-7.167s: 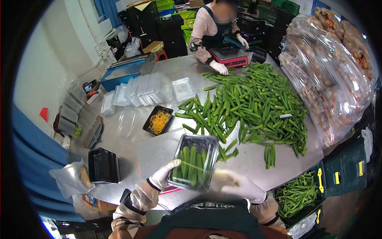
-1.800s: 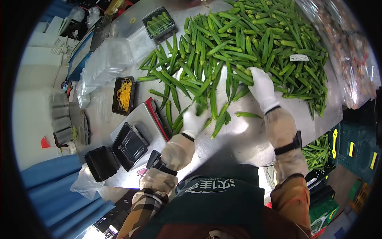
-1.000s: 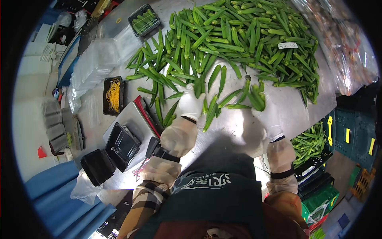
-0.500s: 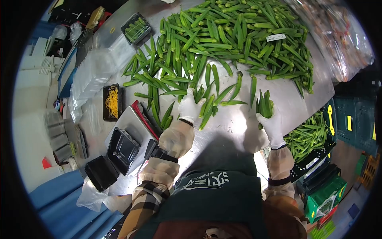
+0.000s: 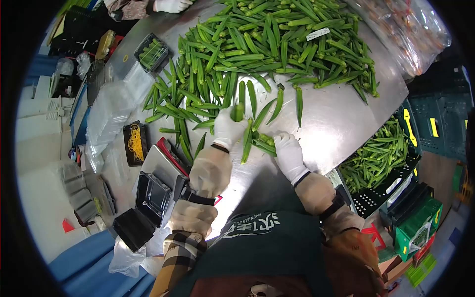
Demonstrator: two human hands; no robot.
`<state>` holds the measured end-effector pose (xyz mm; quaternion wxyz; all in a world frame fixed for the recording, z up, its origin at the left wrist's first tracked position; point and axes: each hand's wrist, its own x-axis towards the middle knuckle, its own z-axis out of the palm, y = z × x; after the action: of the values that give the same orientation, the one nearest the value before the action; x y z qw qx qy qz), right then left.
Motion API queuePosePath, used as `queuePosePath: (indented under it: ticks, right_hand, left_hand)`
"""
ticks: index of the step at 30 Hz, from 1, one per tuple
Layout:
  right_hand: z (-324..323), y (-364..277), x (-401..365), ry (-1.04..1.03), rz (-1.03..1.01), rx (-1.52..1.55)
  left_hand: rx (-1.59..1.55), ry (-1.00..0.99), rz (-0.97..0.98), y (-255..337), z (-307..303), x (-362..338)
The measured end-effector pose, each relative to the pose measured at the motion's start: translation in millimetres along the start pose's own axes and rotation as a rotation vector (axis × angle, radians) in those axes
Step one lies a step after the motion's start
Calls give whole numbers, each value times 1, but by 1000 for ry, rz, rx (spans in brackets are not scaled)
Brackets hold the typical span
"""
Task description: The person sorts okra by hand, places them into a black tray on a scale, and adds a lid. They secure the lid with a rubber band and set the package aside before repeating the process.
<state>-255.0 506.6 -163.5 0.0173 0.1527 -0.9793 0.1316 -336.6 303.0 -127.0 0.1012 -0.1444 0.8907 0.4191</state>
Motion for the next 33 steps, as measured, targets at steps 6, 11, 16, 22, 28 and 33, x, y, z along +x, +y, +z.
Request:
queuePosePath:
  ticks: [6,11,16,22,28,33]
  right_hand:
    - [-67,34,-4,-193,508,516]
    - [-94,69,48,56,720,634]
    - [-82,84,59,158,637,673]
    - [-51,39,37,-71,579,433]
    - [-23,25,18,18,556,280]
    - [-57,48,4,-95,575,379]
  left_hand:
    - [812,106,379,-7,92,4]
    - [674,-37,225,48,53,-18]
    - [32,42,-20,20,-4,17]
    - [281,100,-10,38,-12,64]
    - [751,61,231,36,53,56]
    - [438,-105,127,30,-2,52]
